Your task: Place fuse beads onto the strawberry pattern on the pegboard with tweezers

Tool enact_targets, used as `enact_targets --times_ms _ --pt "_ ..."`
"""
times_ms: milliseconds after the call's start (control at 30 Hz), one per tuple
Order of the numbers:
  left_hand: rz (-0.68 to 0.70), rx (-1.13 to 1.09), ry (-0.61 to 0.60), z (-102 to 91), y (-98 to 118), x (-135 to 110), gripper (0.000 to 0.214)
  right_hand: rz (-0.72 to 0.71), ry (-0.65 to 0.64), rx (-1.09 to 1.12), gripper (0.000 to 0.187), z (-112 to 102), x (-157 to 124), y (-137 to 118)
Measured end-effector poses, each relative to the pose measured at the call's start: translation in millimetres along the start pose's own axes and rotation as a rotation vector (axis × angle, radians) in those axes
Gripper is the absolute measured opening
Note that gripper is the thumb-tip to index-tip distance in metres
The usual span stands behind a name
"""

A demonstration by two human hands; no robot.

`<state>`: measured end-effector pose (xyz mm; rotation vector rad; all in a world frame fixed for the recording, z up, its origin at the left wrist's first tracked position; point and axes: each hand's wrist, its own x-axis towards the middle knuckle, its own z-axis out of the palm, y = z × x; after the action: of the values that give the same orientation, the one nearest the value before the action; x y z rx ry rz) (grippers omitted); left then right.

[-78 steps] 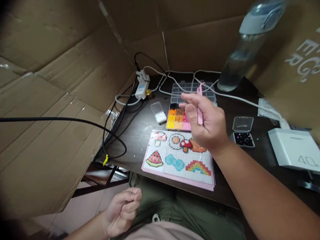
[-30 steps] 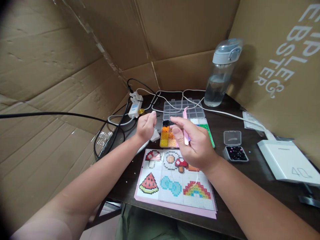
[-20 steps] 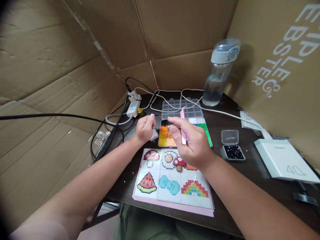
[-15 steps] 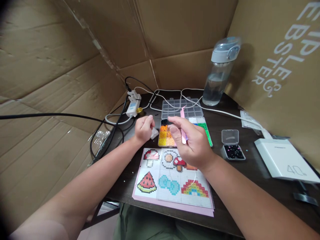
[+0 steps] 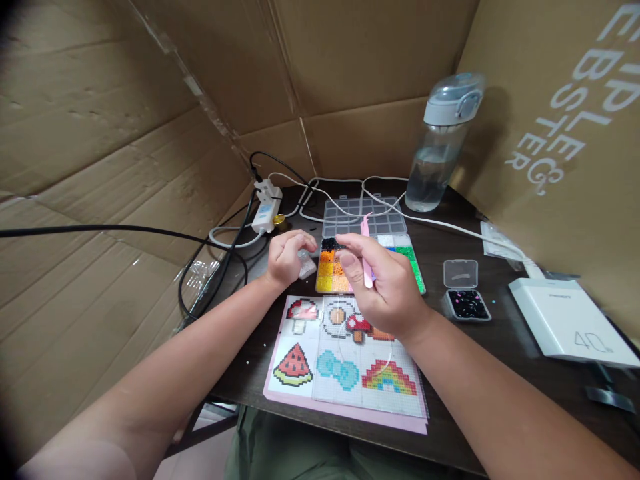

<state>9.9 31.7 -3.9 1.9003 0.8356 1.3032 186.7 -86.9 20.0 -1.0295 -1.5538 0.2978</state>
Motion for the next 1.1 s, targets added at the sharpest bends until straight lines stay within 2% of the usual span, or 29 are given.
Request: enact_targets --times_ms 733,1100 --pt "0.063 0.082 -0.01 -1.9 -6.0 -6.2 0.033 0.004 -0.001 -0.005 0.026 -1.0 -0.9 -0.3" --pt "0.149 0.052 -0.022 -2.8 -1.7 -1.9 0.038 -0.02 0.061 0.126 0.029 -2.3 -0.3 -4.0"
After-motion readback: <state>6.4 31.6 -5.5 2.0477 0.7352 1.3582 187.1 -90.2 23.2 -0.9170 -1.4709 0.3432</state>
